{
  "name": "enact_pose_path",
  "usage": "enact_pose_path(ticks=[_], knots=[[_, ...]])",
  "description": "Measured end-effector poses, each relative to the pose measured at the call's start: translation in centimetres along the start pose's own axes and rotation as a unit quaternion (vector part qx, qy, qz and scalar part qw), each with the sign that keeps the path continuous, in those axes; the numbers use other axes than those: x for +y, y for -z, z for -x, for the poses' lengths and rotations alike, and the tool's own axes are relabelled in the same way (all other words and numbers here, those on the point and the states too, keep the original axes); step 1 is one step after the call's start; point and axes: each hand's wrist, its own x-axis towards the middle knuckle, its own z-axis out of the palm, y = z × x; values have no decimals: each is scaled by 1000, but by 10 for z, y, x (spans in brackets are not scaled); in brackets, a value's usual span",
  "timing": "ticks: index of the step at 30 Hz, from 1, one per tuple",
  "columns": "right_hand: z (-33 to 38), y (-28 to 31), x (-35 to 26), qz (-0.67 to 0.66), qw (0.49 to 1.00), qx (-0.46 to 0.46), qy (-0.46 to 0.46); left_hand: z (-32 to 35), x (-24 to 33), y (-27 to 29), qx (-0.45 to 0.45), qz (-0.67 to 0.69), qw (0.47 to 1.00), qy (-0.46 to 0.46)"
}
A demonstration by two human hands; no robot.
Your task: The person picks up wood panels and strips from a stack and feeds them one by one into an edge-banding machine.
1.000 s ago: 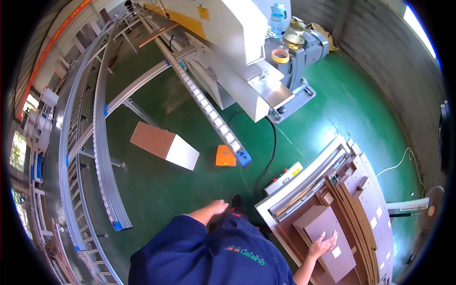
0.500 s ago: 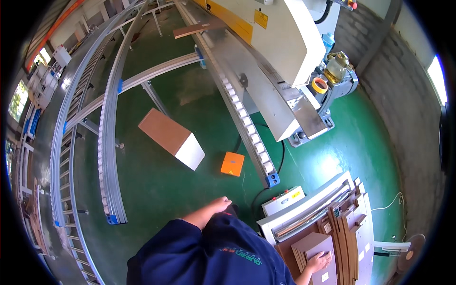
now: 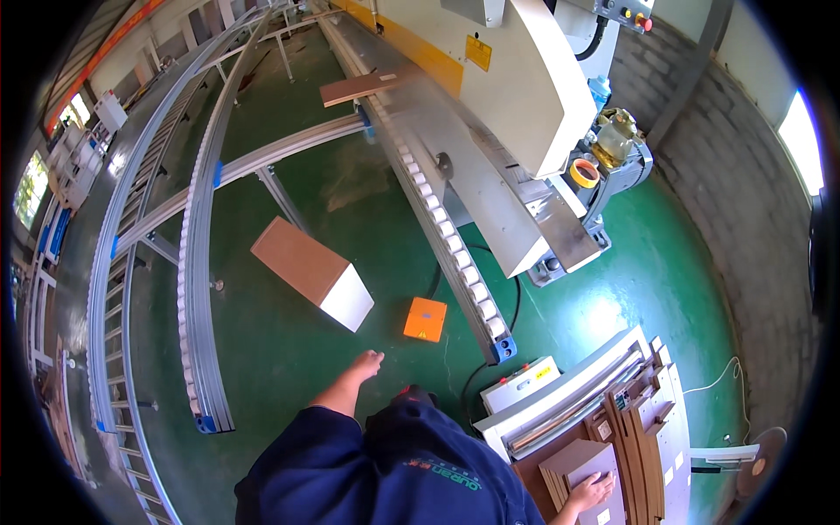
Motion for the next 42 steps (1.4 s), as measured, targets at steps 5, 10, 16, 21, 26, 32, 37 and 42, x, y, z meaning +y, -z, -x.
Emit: enact_pose_path(ticks=[5,10,16,21,26,32,37,42], knots=[[1,7,-7,-16,1000,-3,8,-23,27,51,42,222,973,55],[0,33,-27,-36,994,78,60,-48,67,126,128,331,935,11],[0,50,-39,-67,998,3,9,-51,142,204,178,424,886,-66],[-1,60,-45,-74,997,-9,11,-58,196,243,188,469,856,-108],[-5,60,-41,-103,994,-37,-25,-54,253,253,175,531,816,-145],[-14,2,7,-131,988,70,47,-46,278,259,125,576,783,-198],[-5,-19,25,-221,971,93,20,-47,301,249,50,579,784,-220],[1,-3,9,-248,966,73,-10,-34,307,243,-6,561,787,-258]])
